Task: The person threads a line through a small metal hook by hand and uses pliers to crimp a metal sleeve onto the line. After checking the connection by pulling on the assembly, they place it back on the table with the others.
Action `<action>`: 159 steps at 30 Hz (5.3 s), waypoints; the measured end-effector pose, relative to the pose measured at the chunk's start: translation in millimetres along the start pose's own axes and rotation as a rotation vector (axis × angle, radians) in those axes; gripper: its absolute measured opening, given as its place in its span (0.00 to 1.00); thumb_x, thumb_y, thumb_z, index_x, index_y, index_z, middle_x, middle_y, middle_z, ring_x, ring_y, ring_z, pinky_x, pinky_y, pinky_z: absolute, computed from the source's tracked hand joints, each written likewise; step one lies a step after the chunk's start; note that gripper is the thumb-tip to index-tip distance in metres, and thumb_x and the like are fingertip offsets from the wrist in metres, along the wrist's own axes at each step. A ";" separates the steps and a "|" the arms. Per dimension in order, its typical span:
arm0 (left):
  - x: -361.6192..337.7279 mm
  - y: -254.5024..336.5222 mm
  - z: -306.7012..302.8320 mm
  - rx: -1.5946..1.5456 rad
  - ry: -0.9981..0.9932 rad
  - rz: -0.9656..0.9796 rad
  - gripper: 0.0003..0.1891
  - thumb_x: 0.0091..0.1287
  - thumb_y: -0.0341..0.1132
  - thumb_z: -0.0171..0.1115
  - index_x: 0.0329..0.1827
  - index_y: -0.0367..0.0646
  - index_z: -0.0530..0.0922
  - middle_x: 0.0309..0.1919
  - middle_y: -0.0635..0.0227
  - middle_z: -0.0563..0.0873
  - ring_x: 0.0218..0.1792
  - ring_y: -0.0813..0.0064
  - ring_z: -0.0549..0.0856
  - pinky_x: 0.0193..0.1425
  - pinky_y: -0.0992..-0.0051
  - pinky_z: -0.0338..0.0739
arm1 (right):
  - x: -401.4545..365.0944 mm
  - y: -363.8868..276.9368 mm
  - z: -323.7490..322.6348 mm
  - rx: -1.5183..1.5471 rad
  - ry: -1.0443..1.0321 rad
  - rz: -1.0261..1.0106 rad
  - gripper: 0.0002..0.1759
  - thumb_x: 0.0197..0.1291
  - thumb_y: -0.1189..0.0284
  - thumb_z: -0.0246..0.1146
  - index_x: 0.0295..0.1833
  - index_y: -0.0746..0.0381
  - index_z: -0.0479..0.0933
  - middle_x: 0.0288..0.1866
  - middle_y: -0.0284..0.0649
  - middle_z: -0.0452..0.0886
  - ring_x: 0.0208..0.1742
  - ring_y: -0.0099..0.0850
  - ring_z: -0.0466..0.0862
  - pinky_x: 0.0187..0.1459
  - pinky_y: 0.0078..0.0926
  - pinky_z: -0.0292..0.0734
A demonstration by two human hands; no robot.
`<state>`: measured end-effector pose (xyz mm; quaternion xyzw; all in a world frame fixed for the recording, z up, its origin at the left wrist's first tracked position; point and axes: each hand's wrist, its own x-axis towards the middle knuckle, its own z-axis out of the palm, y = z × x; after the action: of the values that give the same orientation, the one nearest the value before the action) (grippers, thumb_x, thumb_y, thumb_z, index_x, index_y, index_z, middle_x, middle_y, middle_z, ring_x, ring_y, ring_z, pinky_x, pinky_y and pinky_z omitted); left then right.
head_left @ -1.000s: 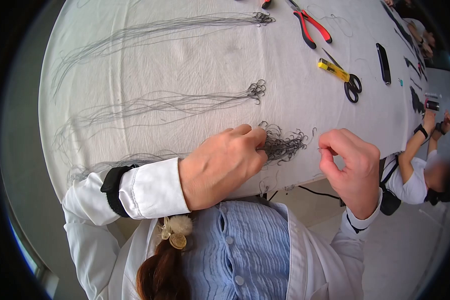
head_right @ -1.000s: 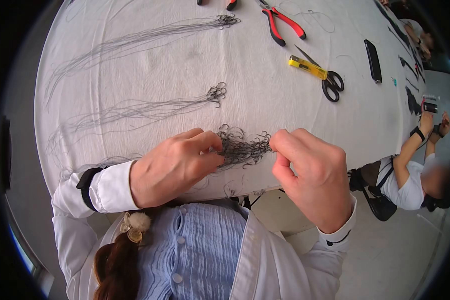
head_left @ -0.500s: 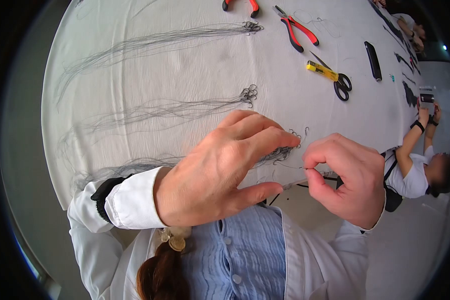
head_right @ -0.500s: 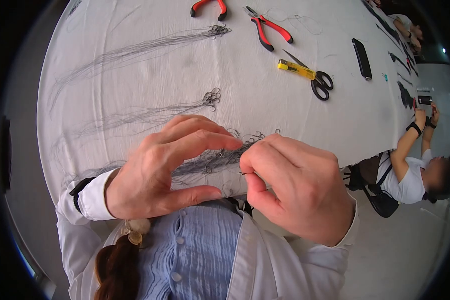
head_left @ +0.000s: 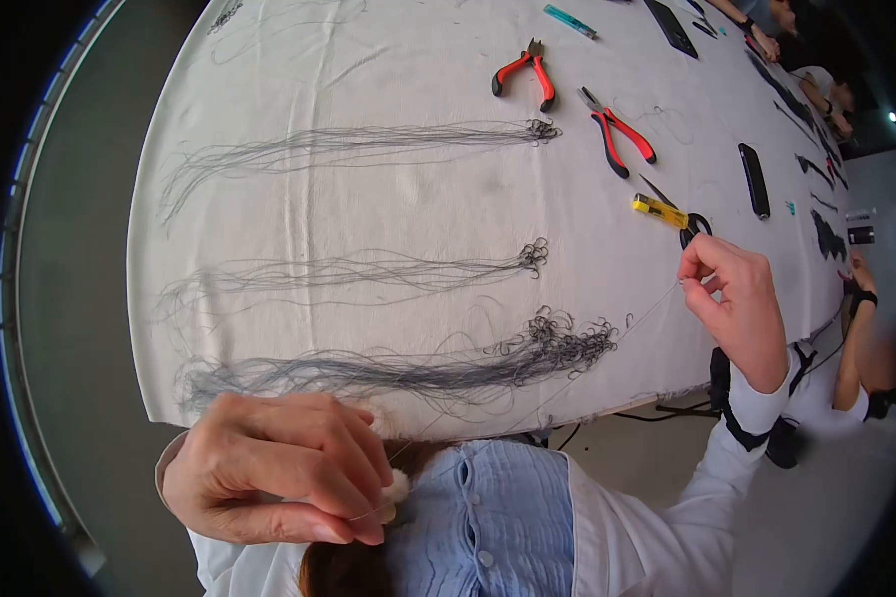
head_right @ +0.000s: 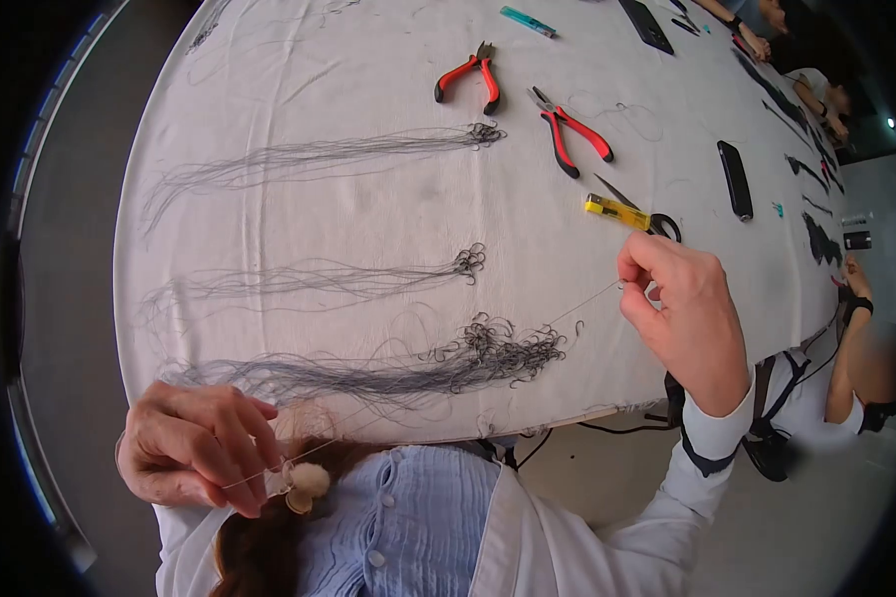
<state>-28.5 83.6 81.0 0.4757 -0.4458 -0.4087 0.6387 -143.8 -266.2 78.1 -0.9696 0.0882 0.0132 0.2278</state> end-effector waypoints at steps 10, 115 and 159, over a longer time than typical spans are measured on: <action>-117.5 39.8 -24.3 0.002 0.158 0.047 0.08 0.62 0.34 0.66 0.29 0.39 0.84 0.26 0.59 0.85 0.31 0.68 0.86 0.55 0.62 0.78 | 33.8 9.1 4.9 0.030 -0.077 0.046 0.05 0.47 0.84 0.56 0.28 0.67 0.66 0.18 0.37 0.68 0.19 0.22 0.69 0.23 0.18 0.65; 72.5 -59.9 -48.6 -0.605 0.516 -0.190 0.11 0.70 0.38 0.55 0.33 0.40 0.74 0.22 0.74 0.75 0.25 0.81 0.71 0.35 0.79 0.68 | 69.8 -80.8 79.6 0.831 0.226 -0.368 0.24 0.37 0.91 0.62 0.40 0.65 0.62 0.30 0.35 0.75 0.25 0.18 0.74 0.29 0.15 0.72; 69.9 -66.2 -38.0 -0.436 0.430 -0.380 0.02 0.56 0.22 0.60 0.31 0.36 0.76 0.31 0.74 0.78 0.34 0.86 0.75 0.41 0.81 0.70 | 72.2 -91.4 97.0 0.527 0.370 -0.603 0.15 0.41 0.90 0.66 0.31 0.64 0.69 0.27 0.34 0.78 0.28 0.26 0.83 0.39 0.26 0.85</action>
<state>20.3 12.6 23.6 0.4779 -0.1069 -0.4963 0.7169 -55.2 -154.6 26.6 -0.8468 -0.1591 -0.2508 0.4412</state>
